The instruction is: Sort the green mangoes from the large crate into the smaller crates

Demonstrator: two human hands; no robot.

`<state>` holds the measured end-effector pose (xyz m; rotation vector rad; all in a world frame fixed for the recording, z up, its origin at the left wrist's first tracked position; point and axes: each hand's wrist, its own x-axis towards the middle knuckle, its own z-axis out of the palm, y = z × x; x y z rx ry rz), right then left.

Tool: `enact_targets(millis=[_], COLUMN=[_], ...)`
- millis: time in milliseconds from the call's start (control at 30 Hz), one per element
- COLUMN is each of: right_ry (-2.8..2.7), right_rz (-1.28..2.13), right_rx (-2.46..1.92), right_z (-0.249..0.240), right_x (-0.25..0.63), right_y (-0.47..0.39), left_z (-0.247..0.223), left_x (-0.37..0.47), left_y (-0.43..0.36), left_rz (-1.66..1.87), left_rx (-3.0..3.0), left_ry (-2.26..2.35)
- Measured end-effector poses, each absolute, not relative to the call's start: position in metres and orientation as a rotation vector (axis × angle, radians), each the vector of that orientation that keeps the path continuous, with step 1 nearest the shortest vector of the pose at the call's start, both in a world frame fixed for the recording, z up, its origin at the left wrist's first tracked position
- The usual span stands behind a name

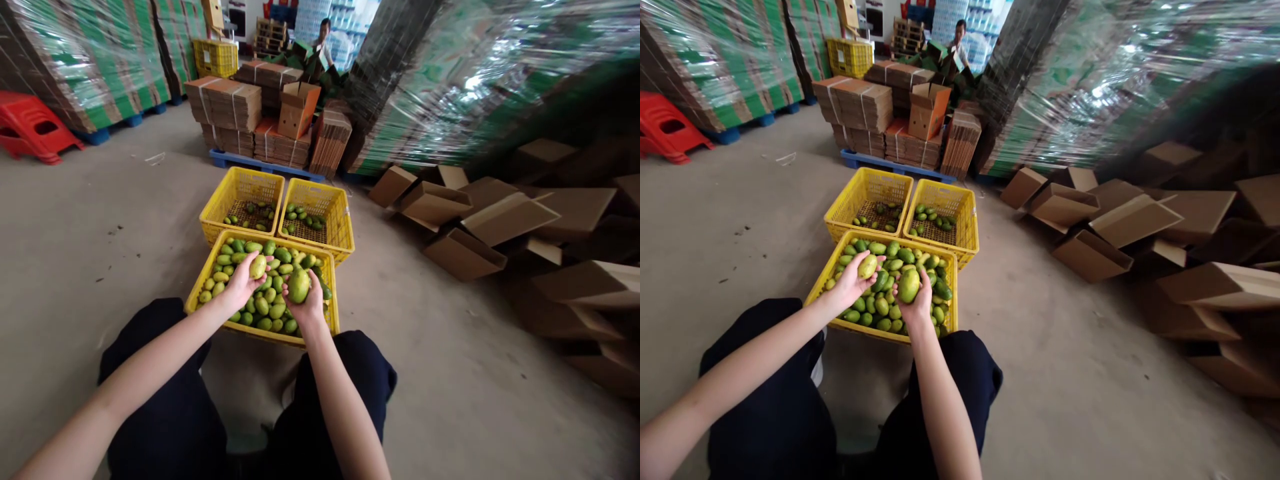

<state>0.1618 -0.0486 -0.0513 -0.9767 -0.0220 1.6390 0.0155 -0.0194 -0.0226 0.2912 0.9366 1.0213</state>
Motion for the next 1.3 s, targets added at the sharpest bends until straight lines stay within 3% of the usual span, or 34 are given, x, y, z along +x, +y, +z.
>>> enact_targets(millis=[300, 567, 800, 933, 1100, 1300], right_ry=[-0.101, -0.35, -1.417, -1.665, -1.62, -1.08], right_rz=[1.688, 1.548, 0.526, 0.268, 0.321, 0.73], right_rx=[-0.888, -0.923, -1.269, -1.265, -1.248, -1.259], right_z=[-0.038, -0.035, -0.053, -0.061, -0.057, -0.044], right_x=[0.162, 0.178, 0.172, 0.173, 0.169, 0.168], right_y=[-0.052, -0.054, -0.061, -0.06, -0.063, -0.062], left_z=[-0.019, -0.011, -0.025, -0.027, -0.02, -0.018], left_x=[0.01, 0.004, 0.001, 0.002, 0.005, 0.003], left_y=[-0.016, -0.027, -0.027, -0.029, -0.034, -0.024], left_rz=[0.999, 0.873, 1.127, 1.173, 1.151, 0.983], left_rx=[0.12, 0.451, 1.067, 1.236, 1.209, 0.859], left_ry=[0.821, 0.825, 1.004, 1.021, 1.025, 1.049])
